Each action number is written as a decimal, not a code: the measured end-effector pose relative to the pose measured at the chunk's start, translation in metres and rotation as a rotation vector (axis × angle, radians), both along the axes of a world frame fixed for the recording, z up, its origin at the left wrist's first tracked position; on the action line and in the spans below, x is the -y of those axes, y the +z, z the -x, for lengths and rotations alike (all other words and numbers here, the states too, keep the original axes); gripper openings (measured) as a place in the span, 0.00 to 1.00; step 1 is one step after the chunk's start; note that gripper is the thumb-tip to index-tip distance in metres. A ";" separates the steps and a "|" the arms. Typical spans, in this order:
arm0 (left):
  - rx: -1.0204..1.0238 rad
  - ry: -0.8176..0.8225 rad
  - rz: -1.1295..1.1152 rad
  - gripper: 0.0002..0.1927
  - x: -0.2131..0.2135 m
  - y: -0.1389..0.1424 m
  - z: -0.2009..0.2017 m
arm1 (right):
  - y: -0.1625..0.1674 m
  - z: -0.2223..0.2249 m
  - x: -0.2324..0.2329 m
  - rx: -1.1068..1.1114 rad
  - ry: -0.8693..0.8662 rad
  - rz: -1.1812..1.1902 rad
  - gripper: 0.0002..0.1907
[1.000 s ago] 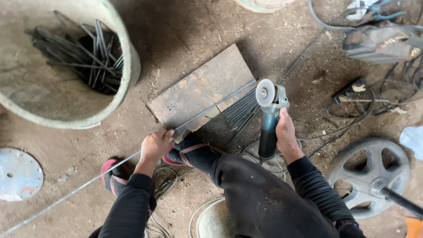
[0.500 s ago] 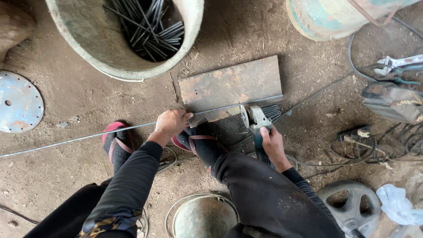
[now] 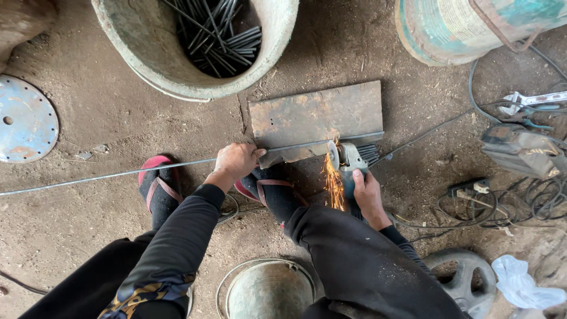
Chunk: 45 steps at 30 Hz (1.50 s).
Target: The person uses an angle grinder to cut a long metal rod into shorter segments. They hold the rod against a metal plate on the floor and repeatedly cut it, producing sparks. The cut pieces are placed into a nearby bucket.
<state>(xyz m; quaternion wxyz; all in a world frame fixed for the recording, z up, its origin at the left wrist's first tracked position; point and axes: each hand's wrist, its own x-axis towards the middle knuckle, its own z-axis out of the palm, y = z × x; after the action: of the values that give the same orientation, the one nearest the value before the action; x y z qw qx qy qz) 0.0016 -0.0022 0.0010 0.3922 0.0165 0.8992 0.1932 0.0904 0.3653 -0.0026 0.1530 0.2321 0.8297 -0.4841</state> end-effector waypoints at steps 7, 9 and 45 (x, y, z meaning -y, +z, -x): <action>-0.007 0.015 -0.013 0.27 0.001 0.003 0.001 | 0.004 0.006 0.001 0.081 -0.003 -0.034 0.30; -0.017 0.024 -0.023 0.27 0.002 0.005 0.001 | 0.008 0.011 0.003 0.075 -0.015 0.013 0.30; 0.012 0.016 -0.020 0.28 0.001 0.011 0.003 | 0.026 0.032 0.017 -0.006 0.047 -0.046 0.29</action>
<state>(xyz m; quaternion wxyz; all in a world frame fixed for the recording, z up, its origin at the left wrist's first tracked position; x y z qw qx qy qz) -0.0010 -0.0034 0.0124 0.3957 0.0121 0.8950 0.2056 0.0582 0.3482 0.0234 0.1566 0.2147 0.8462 -0.4619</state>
